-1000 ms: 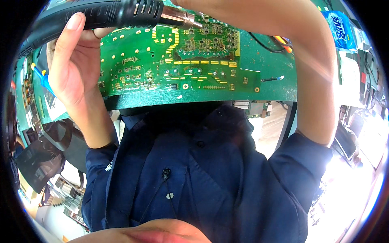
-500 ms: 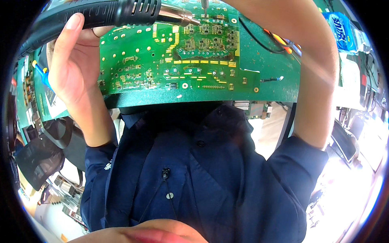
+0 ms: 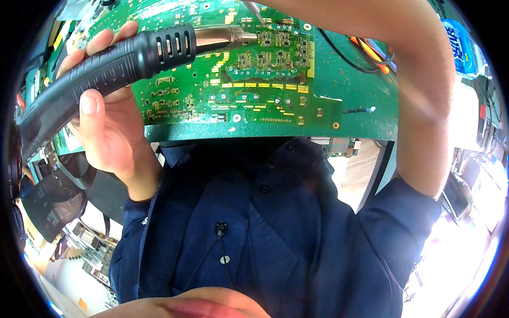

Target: The person uses a hot air rework tool and a metal probe to work on components of a green circuit board on a repair bench.

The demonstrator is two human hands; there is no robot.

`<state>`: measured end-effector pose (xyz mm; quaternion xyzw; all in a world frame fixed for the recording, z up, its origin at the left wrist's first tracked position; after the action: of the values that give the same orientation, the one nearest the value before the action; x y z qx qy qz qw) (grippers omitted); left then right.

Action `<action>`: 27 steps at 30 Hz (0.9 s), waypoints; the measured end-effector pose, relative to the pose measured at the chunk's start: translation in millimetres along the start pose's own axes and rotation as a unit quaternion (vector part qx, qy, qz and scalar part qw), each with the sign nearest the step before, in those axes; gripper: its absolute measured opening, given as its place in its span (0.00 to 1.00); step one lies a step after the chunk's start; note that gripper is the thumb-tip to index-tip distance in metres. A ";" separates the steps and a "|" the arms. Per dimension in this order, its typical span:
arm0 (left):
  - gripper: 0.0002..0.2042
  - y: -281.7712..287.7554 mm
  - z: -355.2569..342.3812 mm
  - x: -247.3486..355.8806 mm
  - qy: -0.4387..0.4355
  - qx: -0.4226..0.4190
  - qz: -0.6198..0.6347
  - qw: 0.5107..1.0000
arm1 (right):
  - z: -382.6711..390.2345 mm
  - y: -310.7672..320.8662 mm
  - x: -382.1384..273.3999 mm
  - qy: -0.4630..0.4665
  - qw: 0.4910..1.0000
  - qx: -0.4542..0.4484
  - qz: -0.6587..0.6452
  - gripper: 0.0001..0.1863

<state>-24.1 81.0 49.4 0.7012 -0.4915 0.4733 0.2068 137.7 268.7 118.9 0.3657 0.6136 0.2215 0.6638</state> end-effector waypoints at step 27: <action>0.25 -2.7 7.2 -15.7 -0.006 -0.019 0.012 1.000 | -8.3 -5.7 -29.3 0.039 0.995 -0.038 0.085 0.09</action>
<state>-19.5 84.5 32.8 0.6938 -0.5102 0.4621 0.2116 124.4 245.1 133.8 0.3824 0.5968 0.3141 0.6316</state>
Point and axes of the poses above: each hand's wrist, its own z-axis away from the middle knuckle, its own y-axis out of the back of the hand, x = y × z, the point moved 4 cm from there along -z, towards the middle knuckle, and after that the axes turned 7 degrees about -z, right-handed, at the moved point
